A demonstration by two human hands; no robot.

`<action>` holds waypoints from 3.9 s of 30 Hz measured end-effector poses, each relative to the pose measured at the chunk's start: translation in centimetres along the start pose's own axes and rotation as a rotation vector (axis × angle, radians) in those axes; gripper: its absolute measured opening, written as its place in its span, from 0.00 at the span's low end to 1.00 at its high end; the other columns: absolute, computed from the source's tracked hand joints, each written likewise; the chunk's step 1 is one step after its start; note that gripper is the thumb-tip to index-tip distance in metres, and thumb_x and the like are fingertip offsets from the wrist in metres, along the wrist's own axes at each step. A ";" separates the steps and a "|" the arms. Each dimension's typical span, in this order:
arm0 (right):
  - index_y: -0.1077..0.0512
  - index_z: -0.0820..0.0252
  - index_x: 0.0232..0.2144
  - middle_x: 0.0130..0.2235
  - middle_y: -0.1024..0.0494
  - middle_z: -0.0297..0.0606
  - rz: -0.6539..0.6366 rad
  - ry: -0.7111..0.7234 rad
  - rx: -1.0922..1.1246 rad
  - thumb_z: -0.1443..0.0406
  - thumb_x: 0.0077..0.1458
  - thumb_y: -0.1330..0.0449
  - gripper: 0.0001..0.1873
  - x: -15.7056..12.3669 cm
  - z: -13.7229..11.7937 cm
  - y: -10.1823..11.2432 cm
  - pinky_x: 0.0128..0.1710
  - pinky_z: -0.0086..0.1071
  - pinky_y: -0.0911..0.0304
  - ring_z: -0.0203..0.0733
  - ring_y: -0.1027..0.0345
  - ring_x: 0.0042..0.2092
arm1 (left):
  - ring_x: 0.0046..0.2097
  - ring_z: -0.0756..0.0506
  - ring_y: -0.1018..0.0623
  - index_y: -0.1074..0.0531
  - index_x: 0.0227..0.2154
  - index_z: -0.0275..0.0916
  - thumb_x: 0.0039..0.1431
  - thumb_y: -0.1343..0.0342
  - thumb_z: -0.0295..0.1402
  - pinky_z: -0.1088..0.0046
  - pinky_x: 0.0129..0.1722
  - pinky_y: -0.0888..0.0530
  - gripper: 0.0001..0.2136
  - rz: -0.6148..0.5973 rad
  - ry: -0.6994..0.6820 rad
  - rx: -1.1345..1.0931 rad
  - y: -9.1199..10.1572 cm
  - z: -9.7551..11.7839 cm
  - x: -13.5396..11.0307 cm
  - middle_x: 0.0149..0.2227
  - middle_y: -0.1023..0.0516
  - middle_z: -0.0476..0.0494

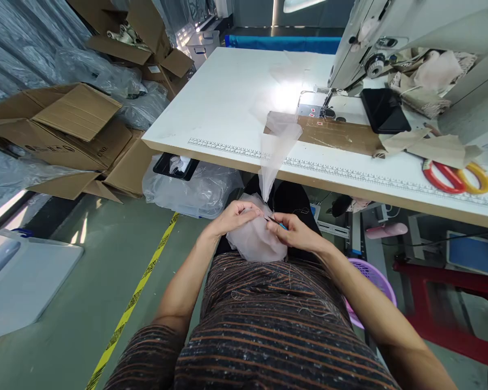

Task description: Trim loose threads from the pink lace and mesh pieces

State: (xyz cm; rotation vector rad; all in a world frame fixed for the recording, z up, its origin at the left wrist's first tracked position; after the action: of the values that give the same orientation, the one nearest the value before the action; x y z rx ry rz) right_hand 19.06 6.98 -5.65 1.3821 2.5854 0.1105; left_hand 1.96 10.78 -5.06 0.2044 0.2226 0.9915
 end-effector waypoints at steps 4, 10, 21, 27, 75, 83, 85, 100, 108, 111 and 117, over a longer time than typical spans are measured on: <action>0.27 0.60 0.32 0.29 0.27 0.34 0.234 0.001 -0.264 0.44 0.53 0.37 0.24 -1.1 0.9 1.9 0.28 0.30 0.45 0.34 0.41 0.26 | 0.50 0.41 0.24 0.20 0.38 0.39 0.62 0.42 0.36 0.62 0.54 0.27 0.09 0.066 -0.096 0.457 -0.7 -1.4 0.8 0.46 0.24 0.40; 0.23 0.62 0.40 0.25 0.25 0.35 0.621 0.096 -0.024 0.42 0.56 0.41 0.29 1.1 -0.8 3.9 0.27 0.30 0.40 0.36 0.36 0.25 | 0.58 0.38 0.27 0.24 0.48 0.37 0.63 0.43 0.31 0.59 0.60 0.28 0.12 0.137 -0.169 0.721 -1.3 -3.0 1.4 0.57 0.31 0.36; 0.28 0.60 0.24 0.21 0.32 0.30 0.490 0.252 0.046 0.55 0.55 0.39 0.15 2.7 -3.5 1.1 0.25 0.28 0.46 0.32 0.43 0.23 | 0.44 0.43 0.22 0.20 0.38 0.37 0.64 0.44 0.50 0.66 0.45 0.24 0.19 0.472 -0.192 0.228 2.3 -1.0 1.2 0.46 0.22 0.37; 0.26 0.61 0.29 0.28 0.24 0.34 -0.133 0.422 -0.441 0.71 0.51 0.43 0.05 -3.7 -4.3 -2.0 0.32 0.29 0.44 0.34 0.37 0.29 | 0.49 0.33 0.19 0.23 0.48 0.30 0.52 0.61 0.74 0.58 0.49 0.24 0.48 -0.016 -0.022 -0.809 -0.6 0.1 2.2 0.47 0.19 0.27; 0.34 0.56 0.26 0.23 0.36 0.31 0.348 0.116 -0.148 0.39 0.64 0.56 0.32 1.4 -1.9 0.8 0.29 0.31 0.47 0.36 0.44 0.27 | 0.29 0.50 0.28 0.20 0.28 0.34 0.56 0.36 0.42 0.76 0.29 0.32 0.14 0.136 -0.071 -0.291 -0.1 1.8 0.1 0.27 0.23 0.45; 0.38 0.55 0.30 0.25 0.36 0.26 0.170 0.001 -0.202 0.51 0.55 0.37 0.18 -0.9 0.8 -0.8 0.25 0.28 0.48 0.33 0.46 0.25 | 0.43 0.40 0.21 0.23 0.44 0.34 0.60 0.39 0.44 0.65 0.43 0.24 0.18 0.273 0.052 0.064 -0.5 -1.1 -0.1 0.42 0.20 0.38; 0.36 0.56 0.30 0.25 0.33 0.27 0.271 -0.037 -0.352 0.52 0.54 0.36 0.17 -1.2 1.3 0.1 0.26 0.29 0.47 0.33 0.44 0.25 | 0.55 0.36 0.25 0.27 0.53 0.36 0.59 0.38 0.41 0.57 0.55 0.28 0.22 0.399 -0.026 0.341 -0.6 -1.6 -0.3 0.54 0.25 0.34; 0.24 0.61 0.28 0.16 0.34 0.29 0.715 0.086 0.145 0.40 0.47 0.35 0.28 3.1 -1.5 3.5 0.19 0.29 0.47 0.33 0.45 0.19 | 0.58 0.36 0.25 0.24 0.52 0.40 0.64 0.45 0.51 0.51 0.61 0.33 0.23 0.197 -0.215 0.276 -3.0 -2.3 -0.8 0.55 0.23 0.35; 0.24 0.62 0.23 0.20 0.32 0.31 0.202 0.192 -0.070 0.54 0.59 0.38 0.19 -2.4 -2.9 -0.5 0.24 0.27 0.44 0.32 0.44 0.23 | 0.53 0.30 0.21 0.27 0.54 0.32 0.37 0.54 0.79 0.56 0.50 0.24 0.56 -0.010 -0.051 -0.764 -0.8 0.0 2.2 0.51 0.21 0.24; 0.22 0.62 0.26 0.22 0.27 0.32 -0.030 0.245 -0.162 0.61 0.60 0.39 0.14 -4.2 -3.1 -1.9 0.27 0.26 0.41 0.32 0.38 0.25 | 0.46 0.32 0.18 0.26 0.53 0.33 0.30 0.50 0.79 0.57 0.46 0.22 0.58 -0.066 -0.023 -0.820 -0.1 0.8 3.0 0.49 0.19 0.25; 0.20 0.62 0.36 0.33 0.17 0.38 -0.180 0.252 -0.240 0.67 0.56 0.39 0.08 -4.8 -3.3 -1.7 0.35 0.27 0.35 0.37 0.25 0.33 | 0.34 0.46 0.19 0.22 0.49 0.35 0.39 0.23 0.43 0.71 0.39 0.23 0.33 0.019 -0.016 -0.528 0.9 1.7 3.3 0.34 0.16 0.42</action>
State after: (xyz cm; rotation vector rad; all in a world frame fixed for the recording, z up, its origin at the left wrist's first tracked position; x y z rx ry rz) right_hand 19.53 2.13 -1.98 1.1089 2.7697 0.5802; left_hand 3.50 13.92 -3.47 -0.2683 -0.0602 1.0333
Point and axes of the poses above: each hand's wrist, its own x-axis towards the middle knuckle, its own y-axis out of the back of the hand, z = x × y, the point moved 4 cm from there along x, towards the middle knuckle
